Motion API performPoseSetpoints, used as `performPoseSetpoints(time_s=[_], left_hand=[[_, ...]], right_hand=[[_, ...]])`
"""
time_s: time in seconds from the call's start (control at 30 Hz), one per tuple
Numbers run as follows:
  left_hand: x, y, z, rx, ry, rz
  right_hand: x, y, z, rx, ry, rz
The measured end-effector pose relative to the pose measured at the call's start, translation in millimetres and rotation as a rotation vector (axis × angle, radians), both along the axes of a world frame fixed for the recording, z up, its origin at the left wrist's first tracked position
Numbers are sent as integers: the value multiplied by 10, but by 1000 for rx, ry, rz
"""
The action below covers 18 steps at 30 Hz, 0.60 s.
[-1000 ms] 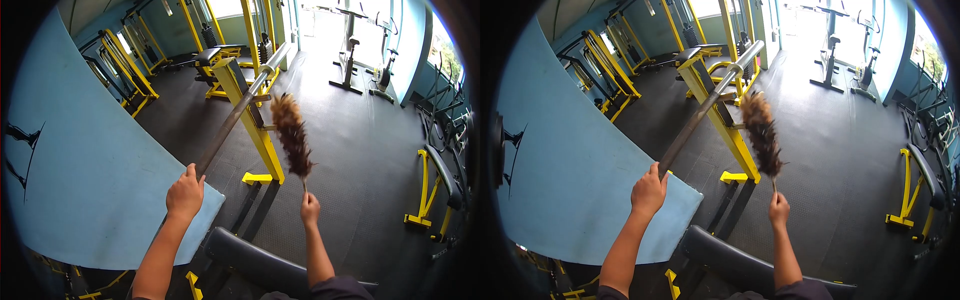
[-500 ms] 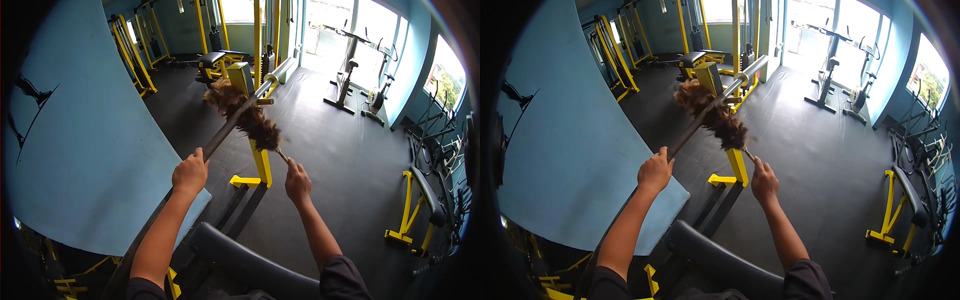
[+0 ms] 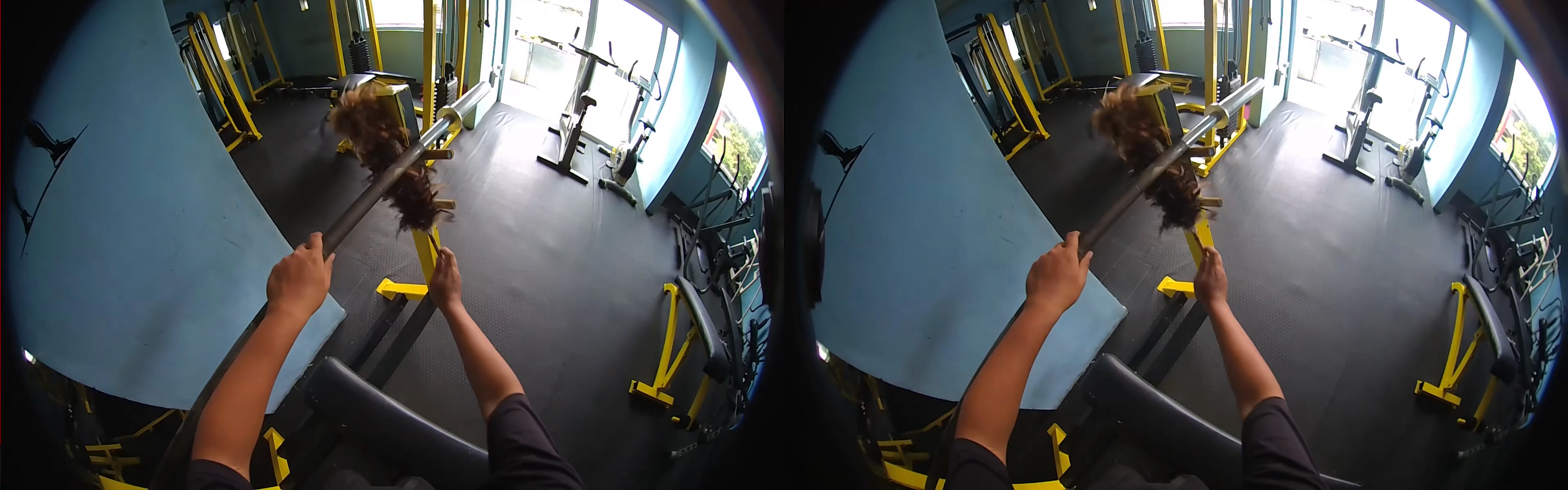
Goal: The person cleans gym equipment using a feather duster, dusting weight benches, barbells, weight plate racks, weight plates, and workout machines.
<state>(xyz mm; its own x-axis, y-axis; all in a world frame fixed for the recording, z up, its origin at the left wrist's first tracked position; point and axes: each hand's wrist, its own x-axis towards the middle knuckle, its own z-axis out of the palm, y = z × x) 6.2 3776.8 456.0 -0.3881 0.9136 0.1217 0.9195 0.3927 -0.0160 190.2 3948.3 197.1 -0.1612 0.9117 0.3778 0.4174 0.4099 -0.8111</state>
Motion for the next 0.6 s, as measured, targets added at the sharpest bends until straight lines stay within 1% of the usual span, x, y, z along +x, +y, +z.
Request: performPoseSetpoints(time_s=[0.03, 0.1, 0.13, 0.17, 0.2, 0.27, 0.33, 0.37, 0.4, 0.47, 0.5, 0.57, 0.6], left_hand=[[8, -2, 21, 0, -7, 2], [-12, 13, 32, -31, 14, 6], [-23, 20, 3, -3, 32, -5], [-26, 13, -30, 21, 44, -15], [-18, -2, -37, -18, 51, -12], [8, 30, 2, -1, 1, 22], [-8, 47, -1, 9, -15, 16], [-18, 49, -15, 26, 1, 3], [-31, 31, -38, 36, 13, -10], [-45, 38, -42, 34, -3, 5], [-37, 39, -49, 32, -12, 9], [-36, 37, -66, 36, -10, 9], [-40, 37, -64, 51, 2, 8]], right_hand=[[-190, 93, -48, -15, 15, 2], [-568, 234, -182, 105, 130, -87], [-655, 277, -217, 71, 147, -86], [-662, 302, -241, -4, 156, -96], [-619, 256, -350, -80, 160, -106], [-297, 117, -783, -78, 95, -139], [186, -170, -1291, -301, -176, -172], [462, -332, -1381, -459, -320, -193], [718, -448, -1644, -539, -479, -214], [1162, -616, -1858, -704, -797, -197], [1271, -635, -1847, -713, -811, -195], [1445, -647, -1729, -581, -854, -184], [1497, -692, -1694, -593, -860, -186]])
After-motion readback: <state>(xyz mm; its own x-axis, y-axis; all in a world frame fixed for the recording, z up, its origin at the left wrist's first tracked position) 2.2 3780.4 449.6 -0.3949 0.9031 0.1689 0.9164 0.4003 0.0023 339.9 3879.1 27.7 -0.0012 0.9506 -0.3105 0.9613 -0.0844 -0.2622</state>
